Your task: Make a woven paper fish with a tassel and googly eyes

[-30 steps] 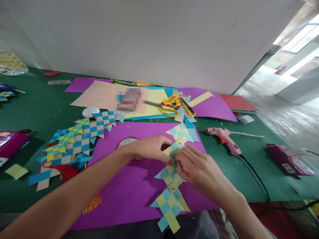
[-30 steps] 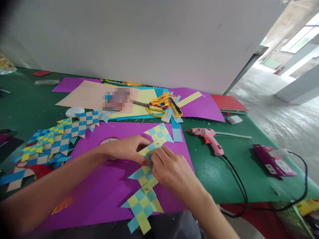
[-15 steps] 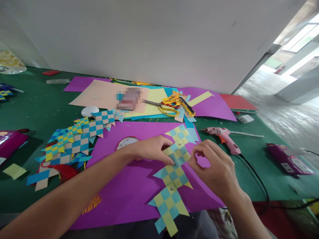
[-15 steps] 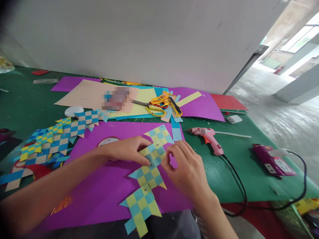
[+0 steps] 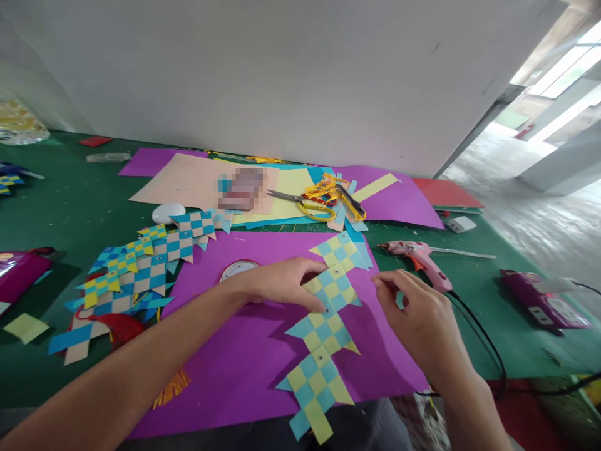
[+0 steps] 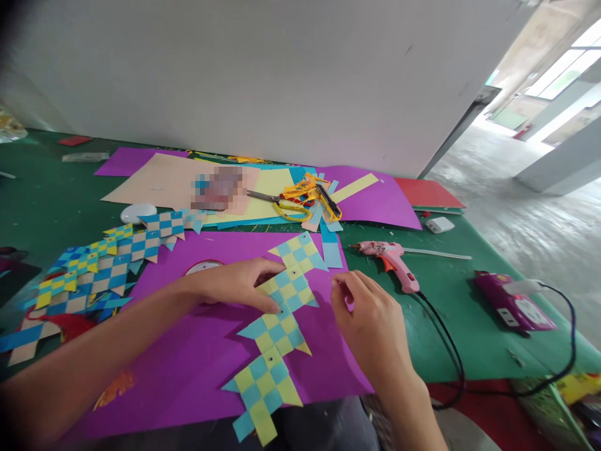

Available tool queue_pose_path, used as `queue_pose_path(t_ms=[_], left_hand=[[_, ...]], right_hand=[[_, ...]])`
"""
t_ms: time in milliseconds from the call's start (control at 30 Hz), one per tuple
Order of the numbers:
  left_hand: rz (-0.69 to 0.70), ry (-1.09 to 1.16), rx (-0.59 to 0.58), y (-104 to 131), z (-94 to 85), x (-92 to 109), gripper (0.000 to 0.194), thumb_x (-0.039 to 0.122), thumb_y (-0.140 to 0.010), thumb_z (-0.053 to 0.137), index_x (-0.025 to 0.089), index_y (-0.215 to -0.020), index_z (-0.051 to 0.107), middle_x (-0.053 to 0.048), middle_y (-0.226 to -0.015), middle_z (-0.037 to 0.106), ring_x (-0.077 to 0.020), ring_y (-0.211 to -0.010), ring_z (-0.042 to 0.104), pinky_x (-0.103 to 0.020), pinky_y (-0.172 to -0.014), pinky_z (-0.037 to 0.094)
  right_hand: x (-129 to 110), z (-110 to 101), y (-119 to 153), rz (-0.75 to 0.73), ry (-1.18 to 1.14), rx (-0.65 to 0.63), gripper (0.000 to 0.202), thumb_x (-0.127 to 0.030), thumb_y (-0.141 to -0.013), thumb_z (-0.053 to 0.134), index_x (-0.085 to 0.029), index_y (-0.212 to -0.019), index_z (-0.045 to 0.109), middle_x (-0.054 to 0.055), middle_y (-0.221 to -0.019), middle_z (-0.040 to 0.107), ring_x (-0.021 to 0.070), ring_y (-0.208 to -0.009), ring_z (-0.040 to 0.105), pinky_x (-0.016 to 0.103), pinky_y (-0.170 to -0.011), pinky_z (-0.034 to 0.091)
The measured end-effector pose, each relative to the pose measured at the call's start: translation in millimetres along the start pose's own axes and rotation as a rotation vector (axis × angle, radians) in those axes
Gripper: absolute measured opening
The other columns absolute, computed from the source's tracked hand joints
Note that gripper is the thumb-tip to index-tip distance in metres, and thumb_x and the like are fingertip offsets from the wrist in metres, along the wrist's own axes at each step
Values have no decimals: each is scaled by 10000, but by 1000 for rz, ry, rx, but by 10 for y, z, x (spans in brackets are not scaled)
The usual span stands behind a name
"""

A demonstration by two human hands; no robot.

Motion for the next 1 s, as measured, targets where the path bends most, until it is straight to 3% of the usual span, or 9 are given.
queue_pose_path(t_ms=[167, 367, 533, 733, 867, 1000], left_hand=[[-27, -11, 44, 20, -26, 1, 290, 388, -711, 695, 193, -792, 496, 36, -741, 404, -130, -661, 409, -246, -566, 289], [57, 90, 96, -3, -17, 117, 332, 458, -857, 537, 185, -701, 431, 34, -721, 376, -109, -625, 374, -242, -551, 292], [85, 17, 180, -43, -73, 93, 420, 534, -886, 475, 185, -671, 385, 35, -697, 343, -105, -607, 346, -242, -532, 265], [111, -85, 238, -53, -102, 86, 419, 442, -878, 498, 187, -607, 308, 42, -641, 293, -102, -585, 307, -247, -515, 232], [91, -71, 275, -41, -113, 70, 356, 389, -857, 517, 187, -624, 339, 47, -645, 302, -96, -578, 314, -240, -515, 239], [79, -54, 290, -34, -117, 66, 370, 449, -870, 492, 181, -636, 390, 42, -638, 320, -96, -571, 317, -240, -496, 228]], right_hand=[[-195, -135, -87, -67, -20, 103, 63, -179, -886, 535, -203, -830, 552, -13, -769, 594, 114, -677, 558, 239, -621, 406], [-482, 50, -186, -274, -129, -24, 152, -151, -934, 470, -179, -999, 605, 34, -875, 651, 153, -817, 606, 273, -729, 446], [-540, 118, -259, -319, -101, -54, 136, -135, -923, 481, -168, -911, 613, 23, -823, 643, 148, -777, 605, 273, -703, 439], [-543, 189, -294, -309, -62, -106, 135, -158, -927, 478, -181, -889, 606, 2, -793, 626, 128, -716, 584, 262, -639, 406], [-538, 211, -292, -314, -37, -123, 141, -166, -930, 471, -188, -884, 603, -4, -793, 620, 128, -717, 581, 266, -634, 390], [-531, 235, -291, -306, -28, -143, 133, -179, -928, 474, -186, -878, 597, -7, -788, 614, 125, -702, 576, 265, -609, 366]])
Point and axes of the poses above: each hand's wrist, its own y-axis away from the middle knuckle, its own z-axis out of the palm, x = y × z, the point moved 10 cm from there along -y, towards the middle knuckle
